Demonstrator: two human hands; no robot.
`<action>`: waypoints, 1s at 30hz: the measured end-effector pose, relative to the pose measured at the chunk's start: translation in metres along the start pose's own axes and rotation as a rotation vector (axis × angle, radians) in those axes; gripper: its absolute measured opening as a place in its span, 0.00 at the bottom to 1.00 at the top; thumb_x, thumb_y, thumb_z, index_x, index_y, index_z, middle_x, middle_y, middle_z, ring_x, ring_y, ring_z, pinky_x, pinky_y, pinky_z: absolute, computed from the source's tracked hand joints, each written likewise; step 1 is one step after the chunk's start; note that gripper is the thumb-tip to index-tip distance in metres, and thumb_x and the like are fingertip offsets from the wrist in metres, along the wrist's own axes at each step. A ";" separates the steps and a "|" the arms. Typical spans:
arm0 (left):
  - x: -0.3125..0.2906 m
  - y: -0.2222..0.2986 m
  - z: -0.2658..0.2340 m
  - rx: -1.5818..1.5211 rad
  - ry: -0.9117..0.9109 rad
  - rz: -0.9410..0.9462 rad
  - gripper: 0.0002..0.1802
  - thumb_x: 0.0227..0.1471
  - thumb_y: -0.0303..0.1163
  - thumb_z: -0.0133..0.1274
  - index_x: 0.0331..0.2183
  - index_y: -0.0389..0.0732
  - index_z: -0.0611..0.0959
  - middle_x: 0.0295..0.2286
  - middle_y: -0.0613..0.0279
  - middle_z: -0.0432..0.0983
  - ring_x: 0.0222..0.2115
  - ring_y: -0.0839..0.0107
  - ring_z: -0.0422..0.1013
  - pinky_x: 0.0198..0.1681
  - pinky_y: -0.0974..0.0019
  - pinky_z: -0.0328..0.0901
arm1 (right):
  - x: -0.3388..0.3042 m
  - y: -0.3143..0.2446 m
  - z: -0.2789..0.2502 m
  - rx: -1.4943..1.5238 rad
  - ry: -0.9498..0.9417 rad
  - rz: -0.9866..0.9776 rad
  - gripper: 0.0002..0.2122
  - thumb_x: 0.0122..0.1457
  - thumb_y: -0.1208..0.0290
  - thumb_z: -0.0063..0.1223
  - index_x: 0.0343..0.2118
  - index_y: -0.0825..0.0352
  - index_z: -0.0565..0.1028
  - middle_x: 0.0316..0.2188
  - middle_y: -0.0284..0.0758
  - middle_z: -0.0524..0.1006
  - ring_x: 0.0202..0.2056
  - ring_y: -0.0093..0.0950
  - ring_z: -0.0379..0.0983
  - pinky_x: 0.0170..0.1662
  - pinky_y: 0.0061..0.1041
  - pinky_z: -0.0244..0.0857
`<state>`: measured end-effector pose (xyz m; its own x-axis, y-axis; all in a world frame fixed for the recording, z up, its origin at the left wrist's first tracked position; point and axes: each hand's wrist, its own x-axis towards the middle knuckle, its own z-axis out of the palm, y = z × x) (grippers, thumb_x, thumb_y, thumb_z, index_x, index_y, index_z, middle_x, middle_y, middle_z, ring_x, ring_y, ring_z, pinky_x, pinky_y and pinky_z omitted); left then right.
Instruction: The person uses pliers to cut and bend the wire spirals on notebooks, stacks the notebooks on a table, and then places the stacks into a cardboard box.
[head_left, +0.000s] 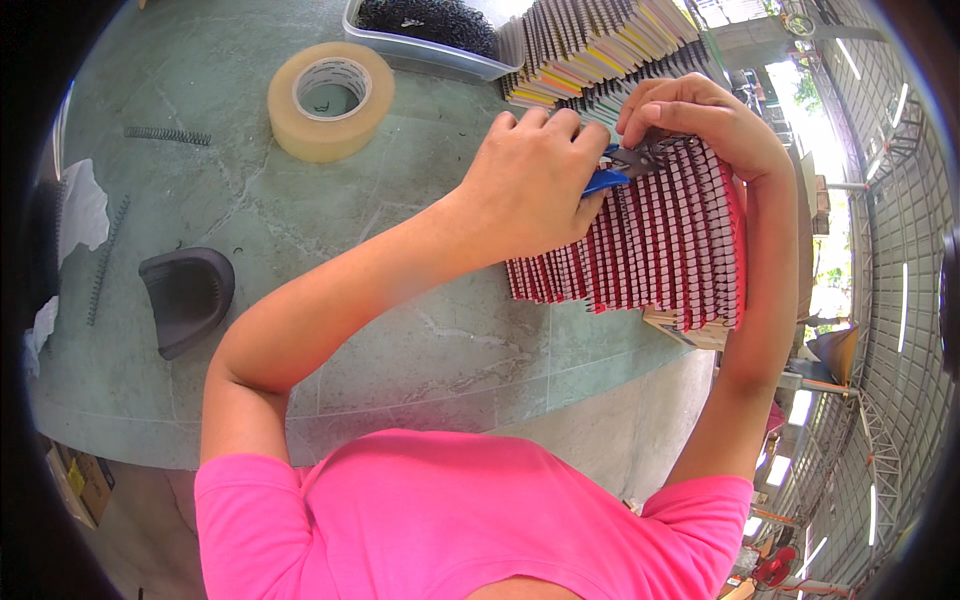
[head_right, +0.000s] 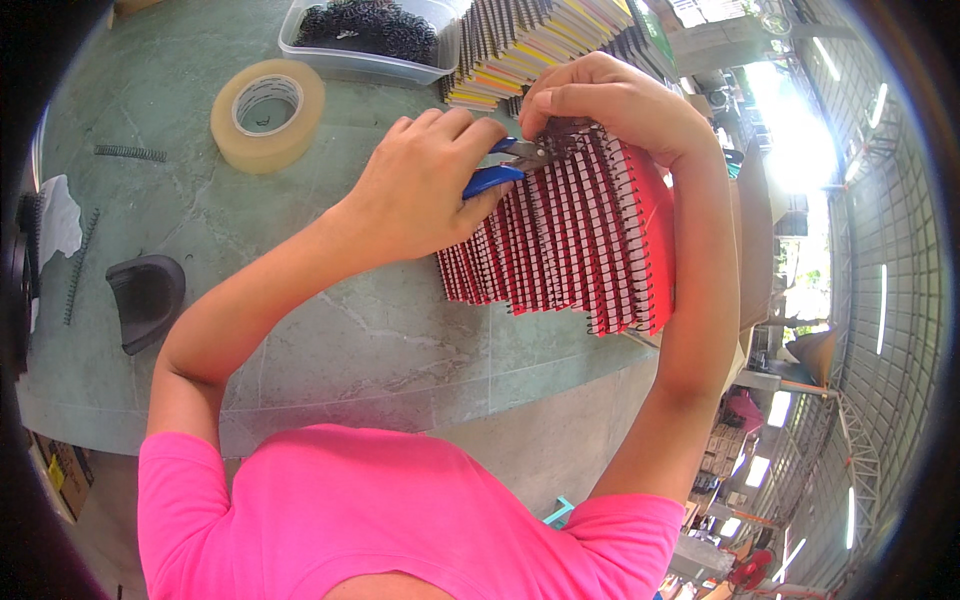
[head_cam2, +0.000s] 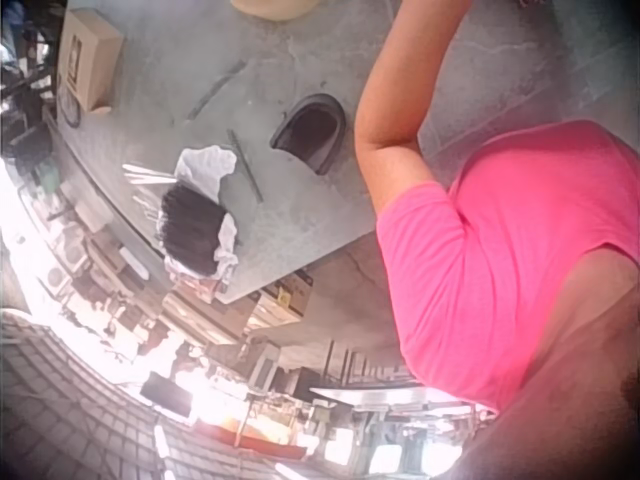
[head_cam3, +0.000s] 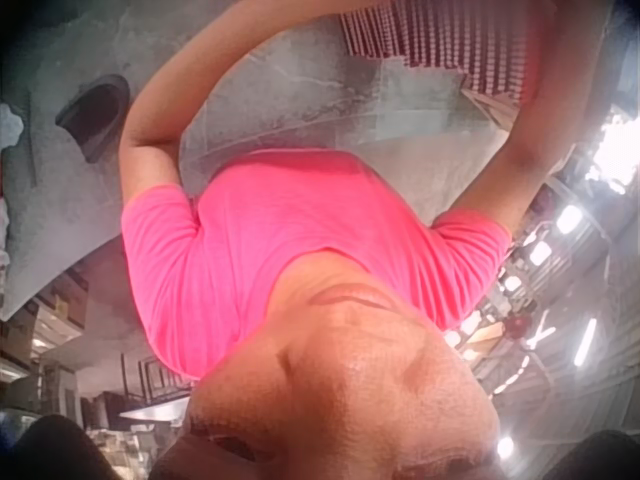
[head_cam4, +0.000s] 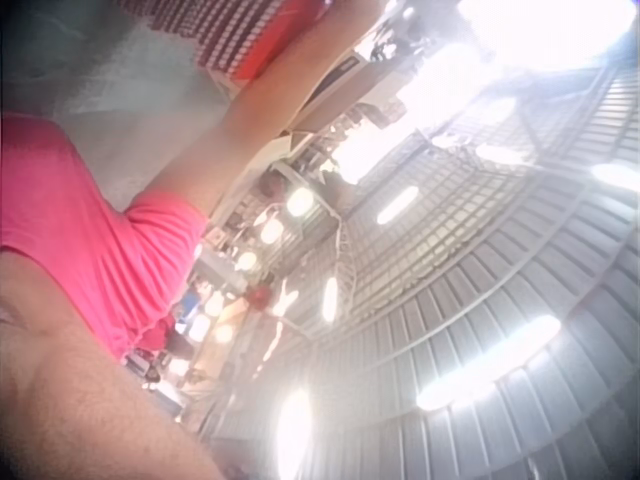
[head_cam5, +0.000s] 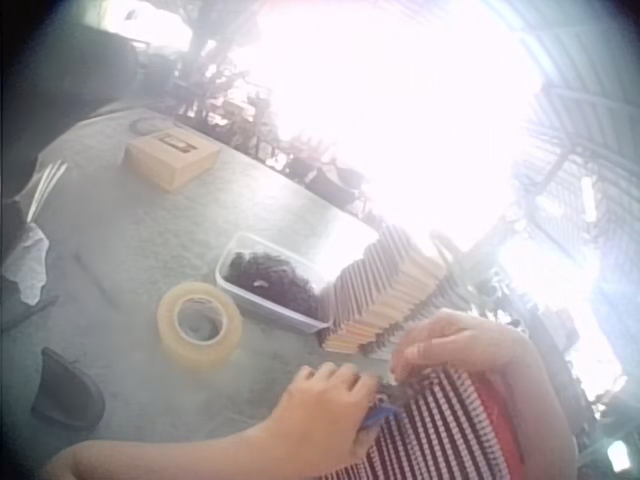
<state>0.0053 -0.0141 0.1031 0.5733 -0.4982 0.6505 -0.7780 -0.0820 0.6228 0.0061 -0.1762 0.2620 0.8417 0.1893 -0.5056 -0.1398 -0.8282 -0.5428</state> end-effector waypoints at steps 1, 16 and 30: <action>0.001 0.001 0.001 -0.008 -0.018 0.002 0.20 0.41 0.35 0.57 0.38 0.39 0.74 0.32 0.53 0.71 0.35 0.54 0.69 0.37 0.55 0.63 | -0.001 0.001 0.000 0.042 -0.012 -0.008 0.14 0.54 0.66 0.46 0.24 0.75 0.77 0.32 0.37 0.75 0.36 0.26 0.70 0.44 0.22 0.61; 0.010 -0.009 0.001 -0.211 -0.030 -0.021 0.16 0.44 0.32 0.55 0.35 0.36 0.72 0.29 0.49 0.71 0.31 0.50 0.70 0.35 0.56 0.65 | -0.007 -0.010 0.008 0.308 0.179 0.275 0.20 0.57 0.56 0.45 0.23 0.71 0.77 0.21 0.32 0.75 0.25 0.20 0.69 0.34 0.18 0.62; 0.013 -0.001 -0.009 -0.036 -0.028 -0.026 0.20 0.43 0.34 0.55 0.39 0.36 0.73 0.35 0.51 0.71 0.38 0.52 0.68 0.41 0.54 0.63 | -0.004 0.009 0.000 0.191 0.144 0.158 0.15 0.56 0.62 0.47 0.26 0.70 0.78 0.30 0.32 0.75 0.35 0.22 0.69 0.45 0.20 0.59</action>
<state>0.0161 -0.0131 0.1147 0.5852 -0.5207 0.6217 -0.7530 -0.0643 0.6549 0.0011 -0.1845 0.2590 0.8649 -0.0224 -0.5015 -0.3598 -0.7242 -0.5883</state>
